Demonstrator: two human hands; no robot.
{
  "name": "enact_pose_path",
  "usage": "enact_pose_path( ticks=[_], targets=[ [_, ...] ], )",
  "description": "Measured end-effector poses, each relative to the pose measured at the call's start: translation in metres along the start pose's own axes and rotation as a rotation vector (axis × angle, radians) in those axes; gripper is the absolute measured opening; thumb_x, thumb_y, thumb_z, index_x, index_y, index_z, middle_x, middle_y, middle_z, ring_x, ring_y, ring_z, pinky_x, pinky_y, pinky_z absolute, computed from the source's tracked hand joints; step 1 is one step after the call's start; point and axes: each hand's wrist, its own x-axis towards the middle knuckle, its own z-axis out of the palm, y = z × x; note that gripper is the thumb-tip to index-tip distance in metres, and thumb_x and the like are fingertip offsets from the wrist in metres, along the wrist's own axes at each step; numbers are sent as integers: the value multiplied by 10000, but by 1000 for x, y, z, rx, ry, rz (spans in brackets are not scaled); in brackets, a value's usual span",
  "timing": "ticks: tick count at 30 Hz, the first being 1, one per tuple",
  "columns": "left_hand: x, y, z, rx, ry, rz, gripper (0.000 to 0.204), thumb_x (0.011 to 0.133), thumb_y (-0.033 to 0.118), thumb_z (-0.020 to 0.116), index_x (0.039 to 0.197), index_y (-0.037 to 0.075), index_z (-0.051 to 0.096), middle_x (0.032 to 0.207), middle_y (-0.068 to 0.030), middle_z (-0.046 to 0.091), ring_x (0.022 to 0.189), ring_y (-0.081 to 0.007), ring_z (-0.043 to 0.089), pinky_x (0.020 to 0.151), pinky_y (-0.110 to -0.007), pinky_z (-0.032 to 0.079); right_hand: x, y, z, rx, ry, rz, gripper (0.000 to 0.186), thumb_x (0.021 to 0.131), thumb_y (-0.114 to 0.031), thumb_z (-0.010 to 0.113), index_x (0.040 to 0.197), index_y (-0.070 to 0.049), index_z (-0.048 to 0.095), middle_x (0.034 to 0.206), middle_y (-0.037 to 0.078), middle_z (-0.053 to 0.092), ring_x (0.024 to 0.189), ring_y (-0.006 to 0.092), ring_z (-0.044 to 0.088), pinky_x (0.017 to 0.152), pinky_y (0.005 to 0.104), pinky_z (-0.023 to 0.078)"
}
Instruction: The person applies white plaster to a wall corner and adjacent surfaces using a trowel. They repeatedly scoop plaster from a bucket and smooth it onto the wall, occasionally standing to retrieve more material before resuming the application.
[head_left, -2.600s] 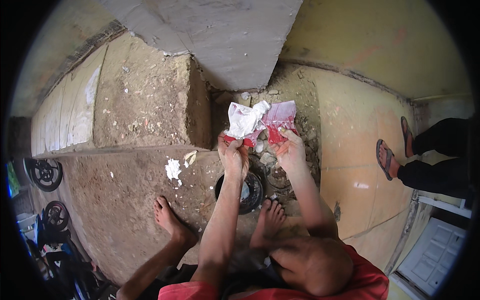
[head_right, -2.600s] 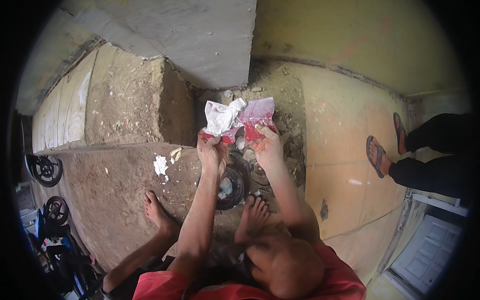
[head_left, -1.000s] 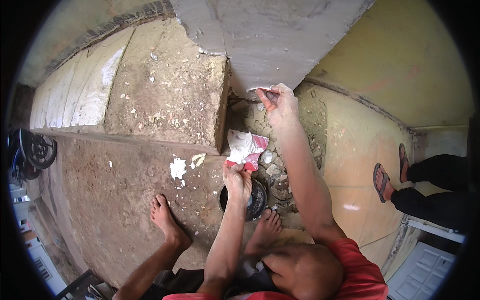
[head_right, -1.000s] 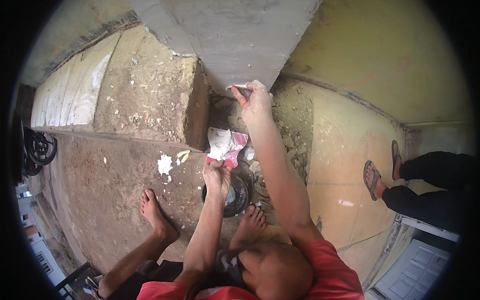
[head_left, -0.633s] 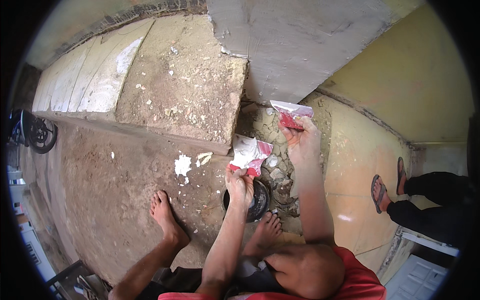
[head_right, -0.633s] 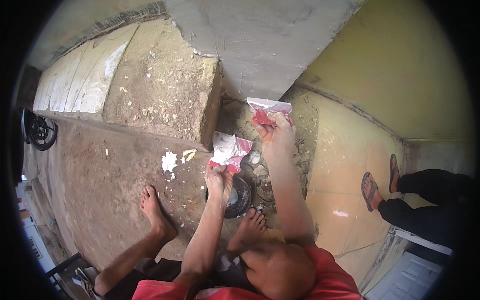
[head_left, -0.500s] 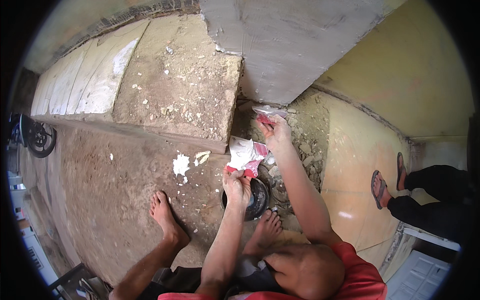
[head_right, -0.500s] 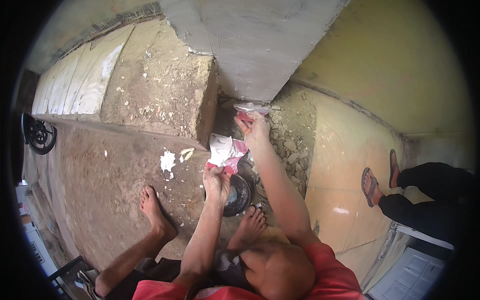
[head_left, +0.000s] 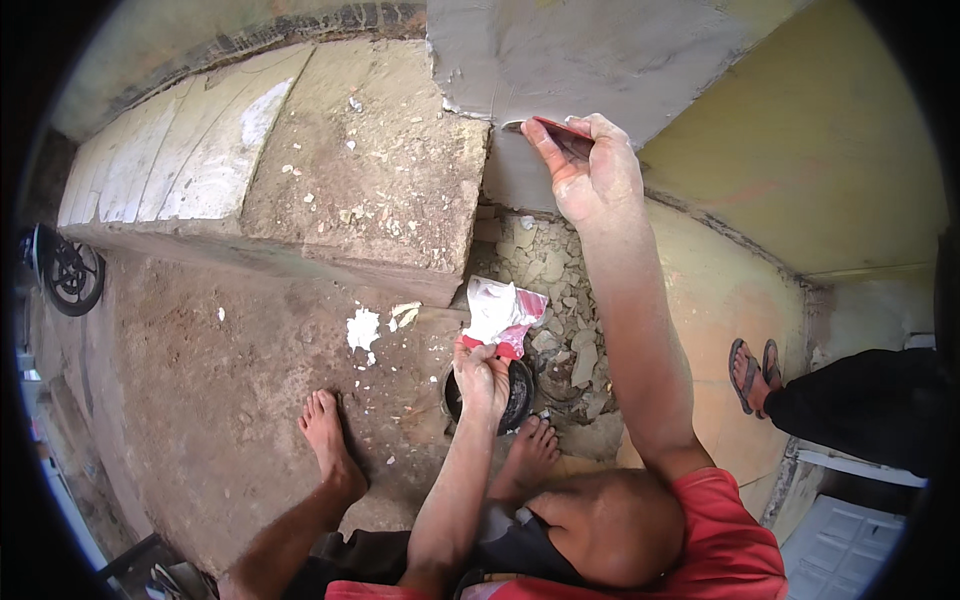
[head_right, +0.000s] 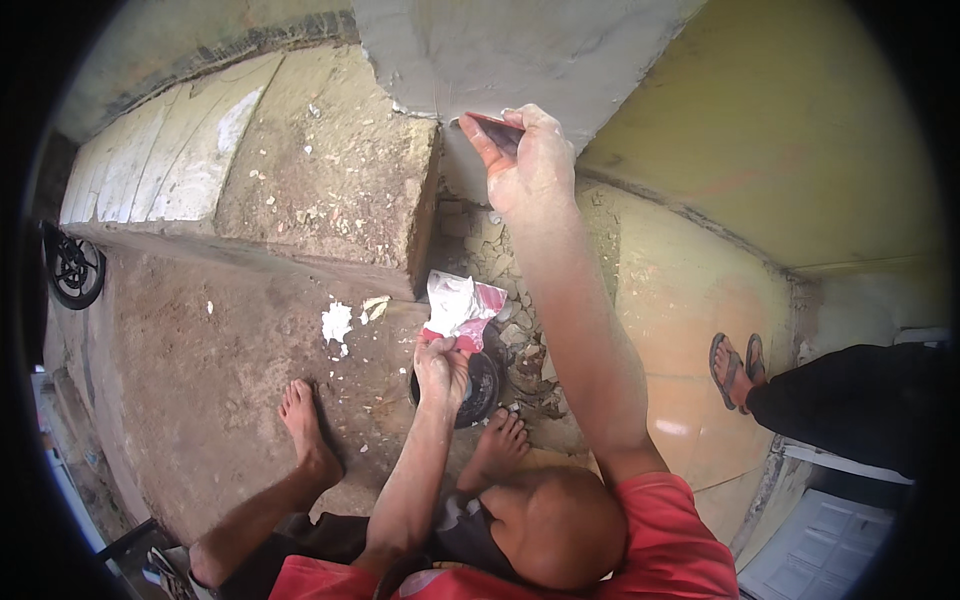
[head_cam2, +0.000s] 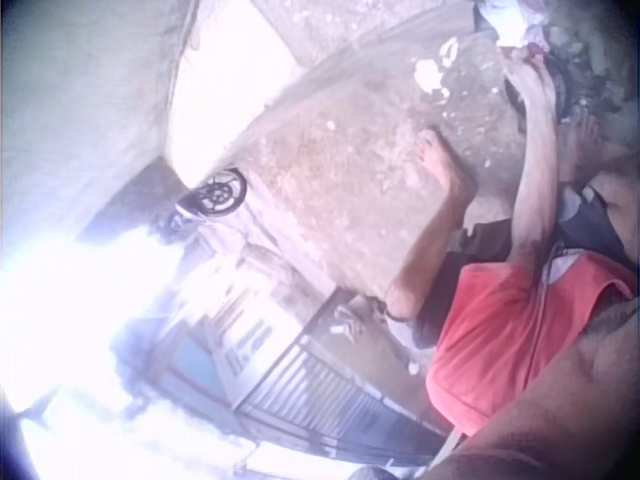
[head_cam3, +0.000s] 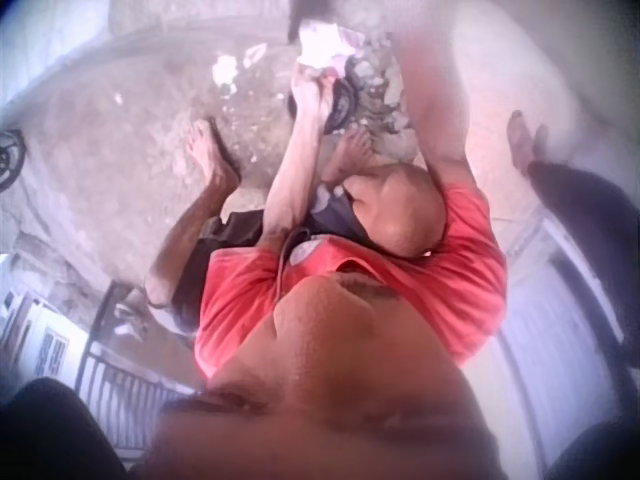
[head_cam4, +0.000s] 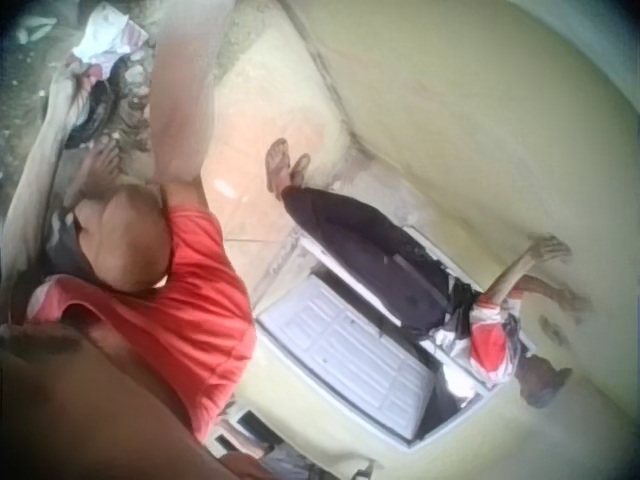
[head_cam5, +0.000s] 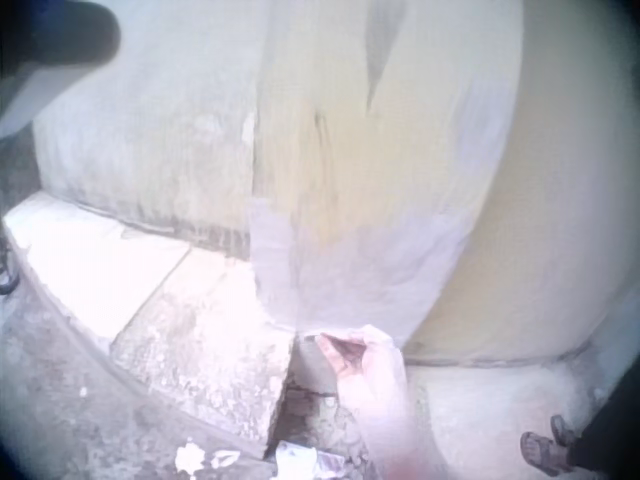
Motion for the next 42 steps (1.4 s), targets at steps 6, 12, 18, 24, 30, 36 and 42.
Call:
enact_pose_path(
  ticks=[6,12,18,24,30,36,42],
  targets=[
    [-9,-6,9,-3,-65,-51,520,837,-164,439,1315,43,443,1213,-157,605,1087,-280,662,929,-479,604,-52,-66,72,3,-220,-141,209,928,55,564,1043,195,461,1134,338,567,1147,561,614,974,474,655],
    [-10,7,1,13,-43,-35,501,834,-155,453,1294,41,456,1189,-156,613,1047,-274,677,868,-445,622,-100,-77,-18,-118,-487,-89,299,964,-32,516,1193,160,512,1182,338,639,1126,409,697,945,424,660],
    [-10,15,-9,89,-28,-18,488,830,-155,454,1289,11,459,1223,-181,610,1079,-310,681,887,-457,626,-17,32,-190,-101,74,123,265,930,-37,499,1168,66,556,1155,220,680,1030,331,727,880,436,663],
    [-13,18,-22,147,9,17,467,841,-160,443,1279,1,448,1250,-188,596,1120,-332,666,903,-480,623,84,77,-203,-101,210,203,180,900,-15,488,1056,49,549,1091,229,653,993,358,692,984,500,624],
    [-18,28,-24,98,37,70,469,843,-158,447,1281,9,447,1248,-184,597,1114,-329,666,918,-485,615,29,13,-140,-42,20,110,210,902,-26,451,1077,65,525,1038,222,656,950,360,708,894,506,655],
    [-17,15,-14,103,-12,19,470,845,-160,448,1281,14,454,1238,-177,606,1080,-316,677,875,-463,628,39,75,-213,-127,201,223,242,896,-32,475,1078,93,573,1044,247,671,944,365,717,906,502,654],
    [-21,19,-14,134,-34,11,478,841,-153,456,1287,19,451,1228,-177,610,1059,-311,683,834,-435,635,91,76,-187,-73,189,185,164,860,-23,476,974,58,560,1040,244,654,953,365,696,905,493,651]
  ],
)
